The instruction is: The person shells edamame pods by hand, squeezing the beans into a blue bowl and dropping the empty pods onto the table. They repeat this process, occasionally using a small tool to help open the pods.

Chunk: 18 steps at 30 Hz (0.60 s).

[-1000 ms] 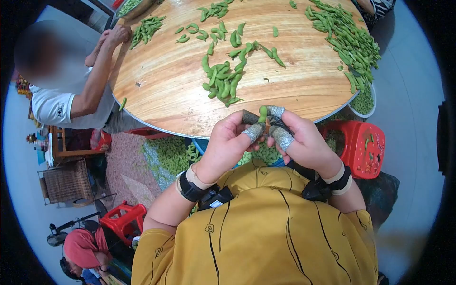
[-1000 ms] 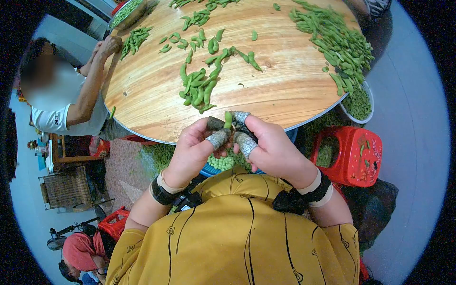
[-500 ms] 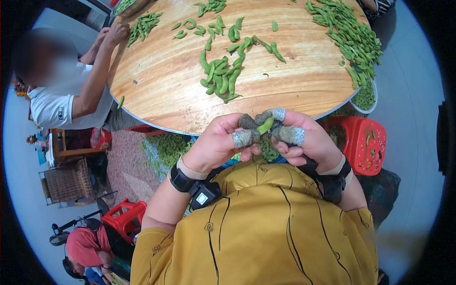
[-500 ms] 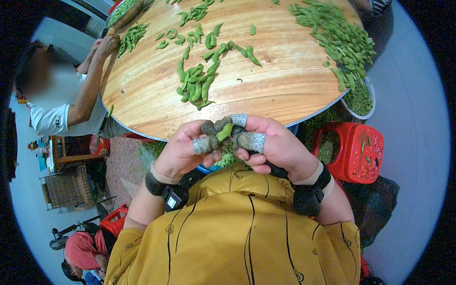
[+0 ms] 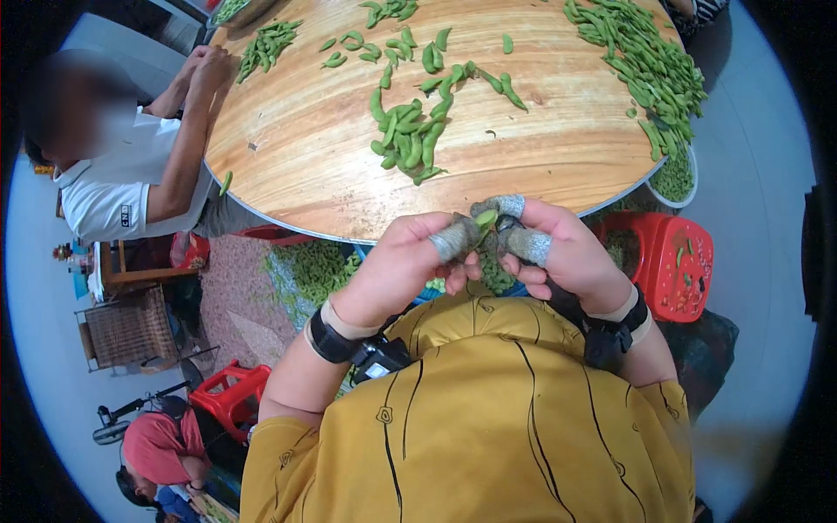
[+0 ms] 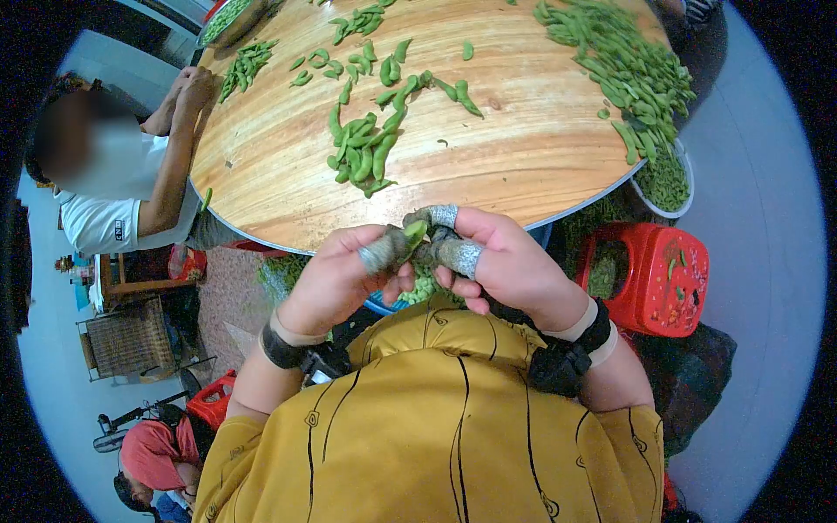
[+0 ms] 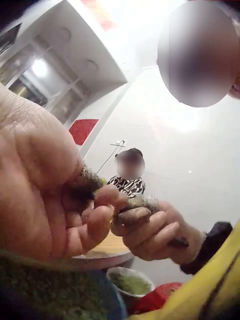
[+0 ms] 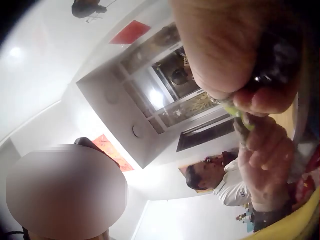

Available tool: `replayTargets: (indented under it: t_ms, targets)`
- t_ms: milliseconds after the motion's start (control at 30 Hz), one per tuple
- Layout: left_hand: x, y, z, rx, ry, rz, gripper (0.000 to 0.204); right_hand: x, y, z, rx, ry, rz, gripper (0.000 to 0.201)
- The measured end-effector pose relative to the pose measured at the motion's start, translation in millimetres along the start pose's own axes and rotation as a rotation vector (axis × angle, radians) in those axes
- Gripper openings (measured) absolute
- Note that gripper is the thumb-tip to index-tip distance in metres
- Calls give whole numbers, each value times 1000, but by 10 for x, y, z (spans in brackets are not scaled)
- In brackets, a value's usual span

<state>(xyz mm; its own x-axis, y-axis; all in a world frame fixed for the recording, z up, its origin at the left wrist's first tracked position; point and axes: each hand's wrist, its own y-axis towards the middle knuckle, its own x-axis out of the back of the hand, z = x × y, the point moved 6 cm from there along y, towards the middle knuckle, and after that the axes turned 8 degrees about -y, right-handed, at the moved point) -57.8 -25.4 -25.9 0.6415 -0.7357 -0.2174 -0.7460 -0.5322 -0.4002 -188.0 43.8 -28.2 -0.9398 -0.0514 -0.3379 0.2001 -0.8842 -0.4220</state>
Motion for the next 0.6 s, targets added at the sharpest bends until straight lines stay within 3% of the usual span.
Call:
replayTargets:
  t_ms: [67,133,200,267,300,367,533,600]
  targets:
    - [-20,-43,125,185,-635,121,17,-39,-43,10,3,67,49,29]
    - [-4,-25,166,160,-611,189,20,31,-25,-8,16,-44,22,28]
    - [33,-19,128,28,-116,110,22,66,26,-88,28,-157,-4,28]
    - [-1,-37,105,-36,28,80,23,120,-11,122,551,-647,-339,34]
    - [-8,-47,73,-98,172,53,25,96,-24,165,551,-647,-337,34]
    - [-34,-66,11,-191,344,53,27,71,-25,221,387,-862,-361,28]
    - [-146,-197,-96,-521,910,68,19,-27,-2,155,412,-1099,-307,24]
    - [-146,-239,-102,-489,944,81,12,-81,-1,85,427,-1154,-271,23]
